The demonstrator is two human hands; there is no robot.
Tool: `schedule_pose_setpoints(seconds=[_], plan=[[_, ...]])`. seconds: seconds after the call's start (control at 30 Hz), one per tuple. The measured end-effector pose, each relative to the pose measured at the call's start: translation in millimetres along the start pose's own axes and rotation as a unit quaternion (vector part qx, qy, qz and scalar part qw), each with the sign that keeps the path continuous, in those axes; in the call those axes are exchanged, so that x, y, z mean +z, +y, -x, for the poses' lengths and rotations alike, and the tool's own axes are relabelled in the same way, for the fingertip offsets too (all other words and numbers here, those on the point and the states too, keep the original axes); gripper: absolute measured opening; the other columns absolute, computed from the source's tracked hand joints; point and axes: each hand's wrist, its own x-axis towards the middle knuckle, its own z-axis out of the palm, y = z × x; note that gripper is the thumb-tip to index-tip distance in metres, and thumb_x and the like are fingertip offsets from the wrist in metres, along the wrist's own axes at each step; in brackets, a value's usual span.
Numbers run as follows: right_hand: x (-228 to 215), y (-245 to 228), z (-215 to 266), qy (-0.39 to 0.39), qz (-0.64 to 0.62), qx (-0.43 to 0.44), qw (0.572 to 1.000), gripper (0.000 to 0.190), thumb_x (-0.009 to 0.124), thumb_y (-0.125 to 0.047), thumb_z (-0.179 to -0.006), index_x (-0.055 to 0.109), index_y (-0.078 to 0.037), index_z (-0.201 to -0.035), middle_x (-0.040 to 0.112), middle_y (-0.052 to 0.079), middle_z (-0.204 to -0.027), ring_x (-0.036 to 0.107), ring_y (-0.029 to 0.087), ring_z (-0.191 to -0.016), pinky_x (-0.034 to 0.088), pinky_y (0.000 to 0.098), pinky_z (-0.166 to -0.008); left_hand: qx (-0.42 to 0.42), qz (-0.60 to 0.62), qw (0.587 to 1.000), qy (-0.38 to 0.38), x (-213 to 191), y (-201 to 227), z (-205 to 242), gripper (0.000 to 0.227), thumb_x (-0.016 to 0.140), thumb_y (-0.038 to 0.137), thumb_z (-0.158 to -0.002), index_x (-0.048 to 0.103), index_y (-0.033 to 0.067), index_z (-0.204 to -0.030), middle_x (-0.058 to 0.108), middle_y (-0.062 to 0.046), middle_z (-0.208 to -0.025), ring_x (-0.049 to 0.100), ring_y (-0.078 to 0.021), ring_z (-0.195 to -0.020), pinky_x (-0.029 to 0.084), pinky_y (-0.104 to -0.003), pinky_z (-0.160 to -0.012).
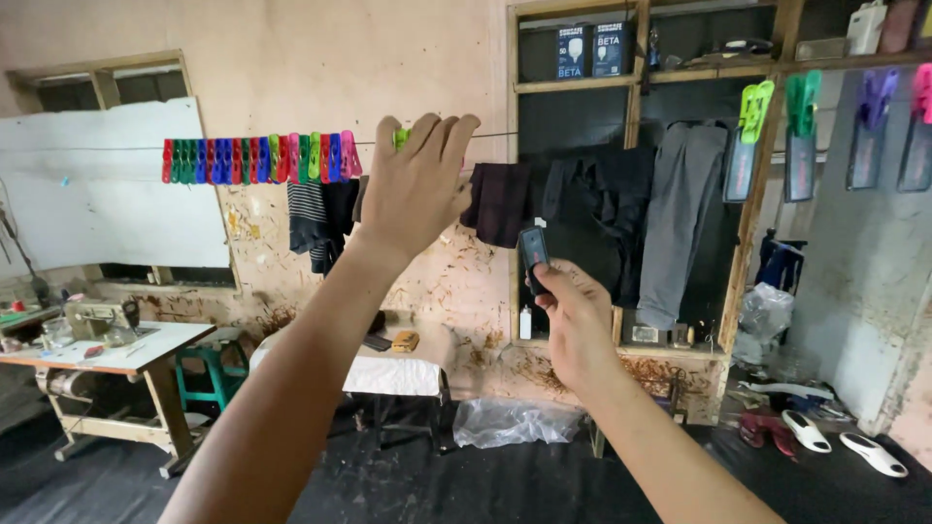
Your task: Assembling small black components into a purple mold on a workbench using hands and a small alignment tool.
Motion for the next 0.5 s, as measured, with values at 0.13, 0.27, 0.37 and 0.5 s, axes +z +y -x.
schedule_pose_setpoints(seconds=[0.13,0.27,0.37,0.5], plan=[[-6.0,1.6,-29.1,-0.052,-0.012,-0.002,0.999,0.008,0.074,-0.012,-0.088,0.073,-0.016,-0.082,0.071,-0.002,-0.093,0.061,0.014,-0.09,0.039,0.0333,-0.078,0.013,0.053,0.997,-0.052,-22.2,-17.8,-18.0,0.06,0.083,0.039,-0.089,0.052,0.0128,-0.133,0.08,-0.002,-0.103,0.075,-0.0168,-0.098,0.035,-0.043,-0.104],[3.2,6.8,-50.0,-0.06,0.002,-0.041,0.997,0.008,0.074,-0.014,-0.086,0.071,-0.016,-0.079,0.066,-0.004,-0.087,0.053,0.011,-0.084,0.038,0.03,-0.075,0.007,0.284,0.951,-0.124,-29.4,-35.6,-30.4,0.041,0.067,0.034,-0.105,0.054,0.0025,-0.128,0.073,-0.014,-0.099,0.069,-0.0292,-0.089,0.033,-0.054,-0.103],[17.6,7.9,-64.9,-0.06,0.002,-0.06,0.996,0.008,0.076,-0.016,-0.086,0.07,-0.016,-0.08,0.063,-0.005,-0.084,0.05,0.01,-0.081,0.038,0.0287,-0.075,0.0,0.364,0.917,-0.162,-32.3,-44.5,-48.0,0.037,0.056,0.035,-0.109,0.056,0.0026,-0.126,0.074,-0.013,-0.099,0.068,-0.0317,-0.087,0.033,-0.054,-0.1],[30.4,16.5,-89.9,-0.041,-0.022,-0.081,0.996,0.006,0.077,-0.017,-0.084,0.072,-0.017,-0.081,0.066,-0.007,-0.084,0.052,0.006,-0.08,0.038,0.0262,-0.073,-0.017,0.39,0.899,-0.197,-15.1,-47.5,-69.1,0.039,0.048,0.04,-0.11,0.06,0.0045,-0.119,0.072,-0.01,-0.088,0.064,-0.0356,-0.091,0.033,-0.049,-0.093]])
